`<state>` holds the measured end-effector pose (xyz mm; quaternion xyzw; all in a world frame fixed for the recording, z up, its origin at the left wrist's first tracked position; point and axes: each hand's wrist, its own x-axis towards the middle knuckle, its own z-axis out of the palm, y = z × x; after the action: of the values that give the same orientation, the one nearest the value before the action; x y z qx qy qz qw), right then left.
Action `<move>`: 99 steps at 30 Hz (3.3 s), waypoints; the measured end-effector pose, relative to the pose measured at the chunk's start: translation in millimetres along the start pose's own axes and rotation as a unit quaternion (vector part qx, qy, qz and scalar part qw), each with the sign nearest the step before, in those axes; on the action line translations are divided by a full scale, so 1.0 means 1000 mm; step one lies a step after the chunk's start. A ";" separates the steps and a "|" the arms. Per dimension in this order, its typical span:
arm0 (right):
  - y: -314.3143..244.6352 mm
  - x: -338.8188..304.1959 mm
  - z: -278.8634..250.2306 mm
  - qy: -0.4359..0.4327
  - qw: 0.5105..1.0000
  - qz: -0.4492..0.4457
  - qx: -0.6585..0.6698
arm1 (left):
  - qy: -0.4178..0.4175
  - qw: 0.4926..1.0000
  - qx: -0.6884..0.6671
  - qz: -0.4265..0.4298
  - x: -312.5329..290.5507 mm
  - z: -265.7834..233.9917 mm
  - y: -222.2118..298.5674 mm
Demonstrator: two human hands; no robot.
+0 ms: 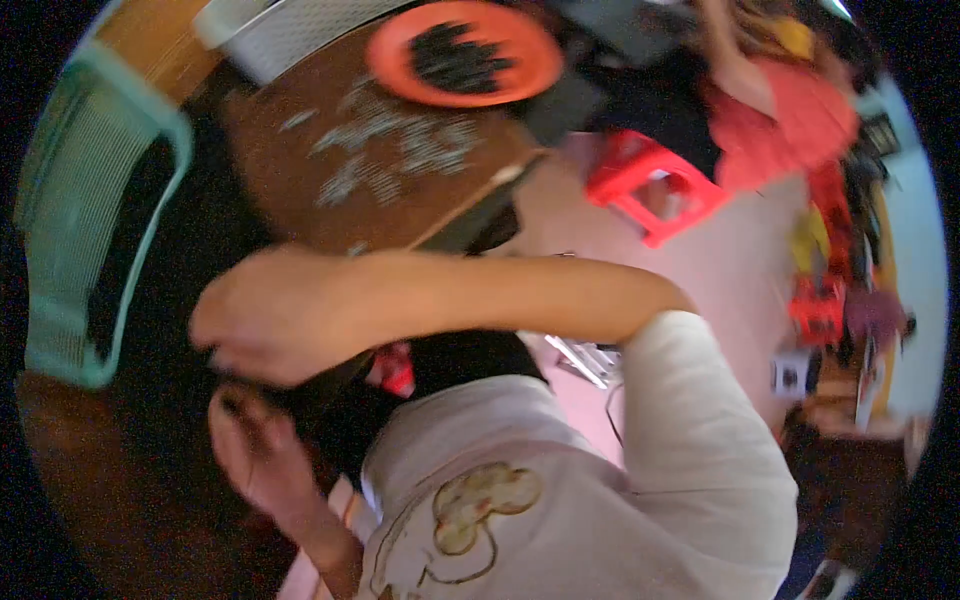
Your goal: Manually assembling small black plastic components with silver metal inserts at a workbench.
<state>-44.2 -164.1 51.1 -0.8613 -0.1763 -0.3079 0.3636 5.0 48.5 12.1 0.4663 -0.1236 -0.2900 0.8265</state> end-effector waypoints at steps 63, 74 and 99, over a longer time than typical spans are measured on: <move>0.031 -0.010 -0.086 0.001 0.953 0.303 0.010 | -0.027 0.993 0.113 0.033 -0.002 0.016 -0.004; 0.098 0.000 -0.090 -0.220 0.892 0.110 -0.380 | -0.044 0.988 0.142 0.040 0.000 0.020 -0.016; 0.052 -0.012 -0.083 -0.003 0.916 0.389 0.098 | -0.039 0.999 0.027 -0.013 0.003 0.014 -0.010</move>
<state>-59.3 -261.2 61.7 -0.8229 0.1429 -0.1207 0.5366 -3.4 32.8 11.2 0.4785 -0.1574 -0.3156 0.8042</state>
